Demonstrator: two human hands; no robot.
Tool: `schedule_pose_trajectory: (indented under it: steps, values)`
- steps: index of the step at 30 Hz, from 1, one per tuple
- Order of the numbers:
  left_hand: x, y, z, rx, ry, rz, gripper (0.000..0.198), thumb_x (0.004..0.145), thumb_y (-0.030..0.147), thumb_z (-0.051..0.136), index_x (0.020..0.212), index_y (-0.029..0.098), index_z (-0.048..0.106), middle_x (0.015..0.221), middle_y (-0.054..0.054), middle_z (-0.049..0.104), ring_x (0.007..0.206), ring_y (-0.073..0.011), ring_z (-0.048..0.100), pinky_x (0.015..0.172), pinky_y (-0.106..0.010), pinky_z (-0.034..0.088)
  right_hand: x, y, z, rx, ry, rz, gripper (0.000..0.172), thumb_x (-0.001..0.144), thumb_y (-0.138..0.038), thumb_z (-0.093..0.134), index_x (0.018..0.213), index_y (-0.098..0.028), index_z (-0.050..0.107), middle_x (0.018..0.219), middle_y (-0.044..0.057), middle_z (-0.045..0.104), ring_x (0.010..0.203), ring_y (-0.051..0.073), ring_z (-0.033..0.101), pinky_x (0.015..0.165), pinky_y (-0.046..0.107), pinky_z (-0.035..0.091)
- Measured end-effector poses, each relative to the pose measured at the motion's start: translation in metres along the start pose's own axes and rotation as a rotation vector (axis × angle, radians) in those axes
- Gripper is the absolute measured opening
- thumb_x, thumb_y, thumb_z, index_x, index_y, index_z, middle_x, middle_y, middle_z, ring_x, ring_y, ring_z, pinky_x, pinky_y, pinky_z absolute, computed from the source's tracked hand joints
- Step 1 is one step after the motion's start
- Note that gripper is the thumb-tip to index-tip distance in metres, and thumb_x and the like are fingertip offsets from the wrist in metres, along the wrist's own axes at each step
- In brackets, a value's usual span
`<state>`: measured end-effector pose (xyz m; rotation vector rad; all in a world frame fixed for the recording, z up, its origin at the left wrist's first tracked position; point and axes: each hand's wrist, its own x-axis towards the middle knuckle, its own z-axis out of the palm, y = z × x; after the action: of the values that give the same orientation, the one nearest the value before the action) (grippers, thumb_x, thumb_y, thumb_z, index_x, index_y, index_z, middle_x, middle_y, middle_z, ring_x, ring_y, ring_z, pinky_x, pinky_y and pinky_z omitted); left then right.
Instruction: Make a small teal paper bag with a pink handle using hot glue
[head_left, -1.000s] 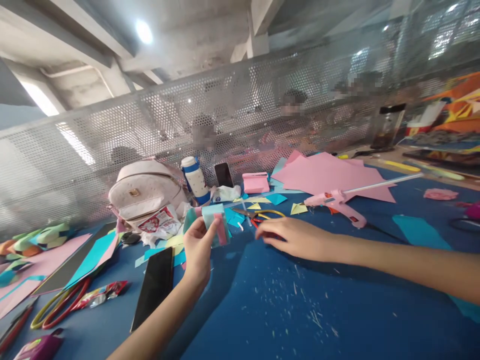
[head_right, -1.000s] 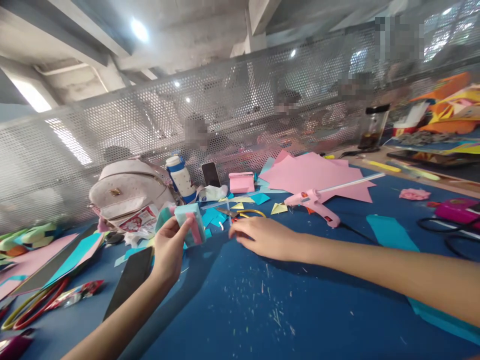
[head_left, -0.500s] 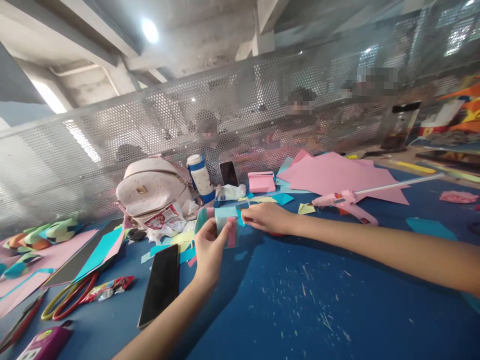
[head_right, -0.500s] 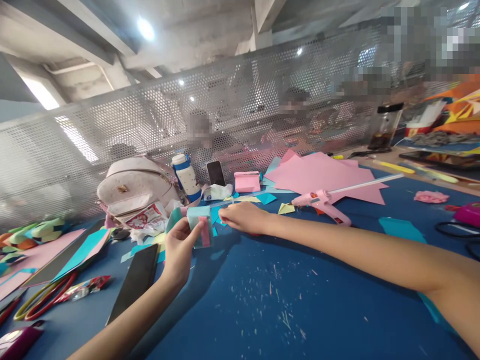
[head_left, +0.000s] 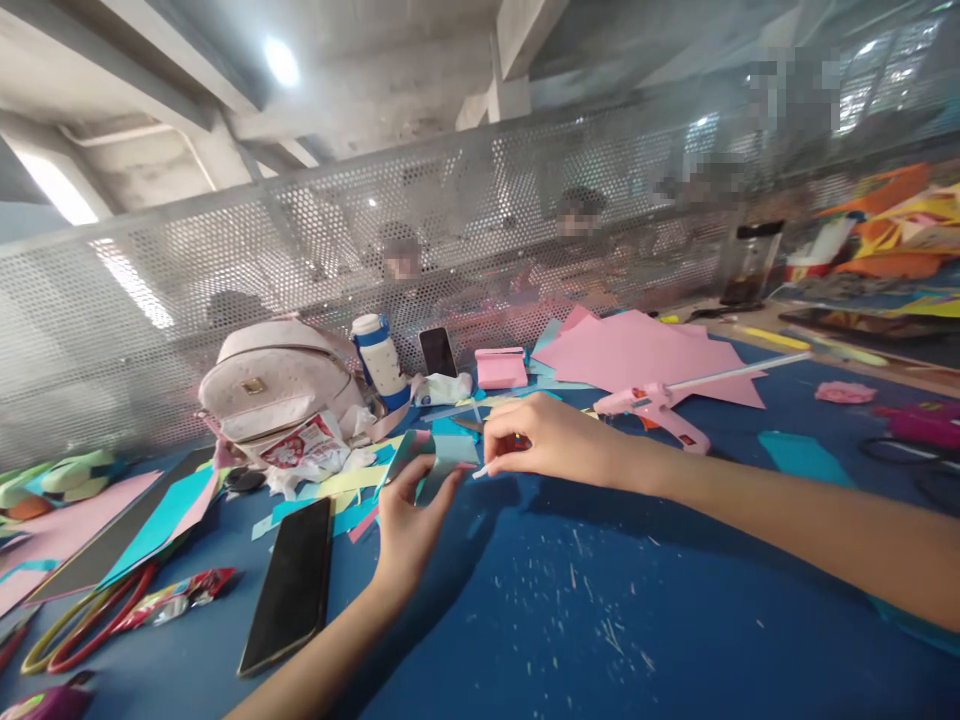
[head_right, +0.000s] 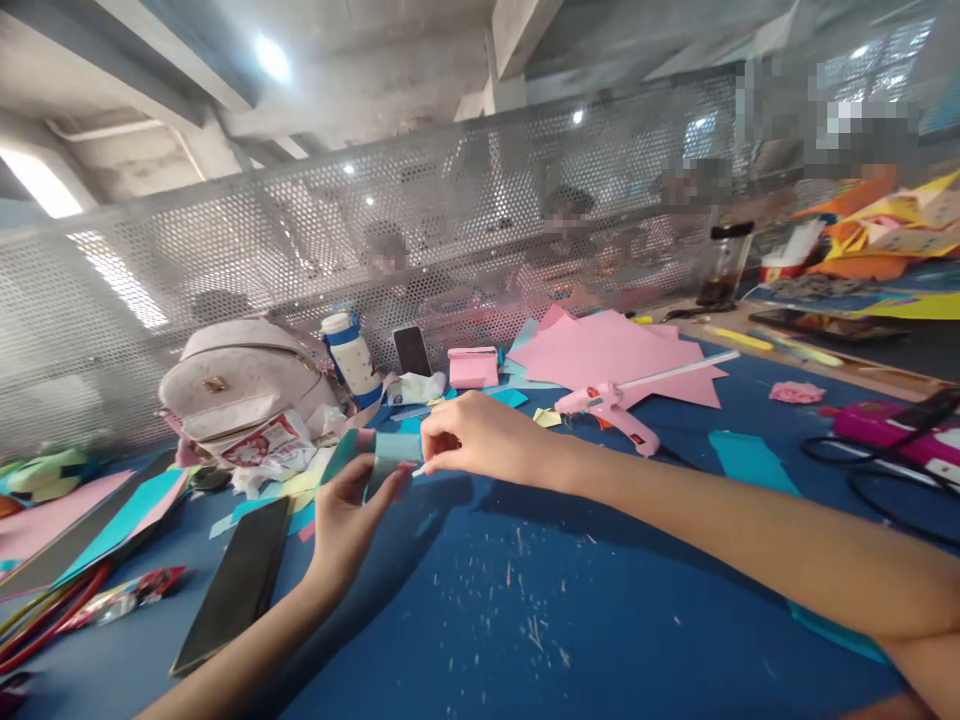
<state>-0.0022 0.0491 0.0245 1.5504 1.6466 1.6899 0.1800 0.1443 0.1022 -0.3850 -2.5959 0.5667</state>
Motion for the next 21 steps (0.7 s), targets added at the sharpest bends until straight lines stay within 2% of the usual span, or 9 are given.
schedule_pose_trajectory:
  steps: [10,17,21]
  values:
    - [-0.0009,0.0048,-0.0005,0.043,0.023,0.063,0.006,0.071,0.027,0.073,0.07,0.021,0.073,0.07,0.0,0.066,0.071,-0.017,0.056,0.07,-0.023,0.041,-0.0017,-0.0035,0.0071,-0.062,0.011,0.054,0.006,0.08,-0.018,0.062,0.074,-0.018,0.062,0.073,0.0,0.064,0.066,0.012,0.054,0.06,0.026,0.036]
    - [-0.0021,-0.0006,-0.0027,0.085,0.02,0.121,0.011,0.074,0.025,0.071,0.083,0.024,0.077,0.083,-0.003,0.072,0.083,-0.0219,0.062,0.084,-0.028,0.043,-0.0051,-0.0059,0.0089,-0.054,-0.033,0.084,0.003,0.074,-0.016,0.062,0.073,-0.018,0.06,0.069,0.0,0.063,0.062,0.012,0.054,0.056,0.026,0.035]
    - [-0.0035,-0.0048,-0.0032,0.041,0.036,0.145,0.017,0.068,0.022,0.076,0.084,0.026,0.078,0.085,-0.004,0.071,0.085,-0.0237,0.063,0.087,-0.031,0.044,-0.0046,-0.0078,0.0087,-0.053,-0.011,0.104,0.002,0.073,-0.016,0.061,0.072,-0.018,0.059,0.069,0.0,0.064,0.062,0.011,0.054,0.056,0.025,0.035]
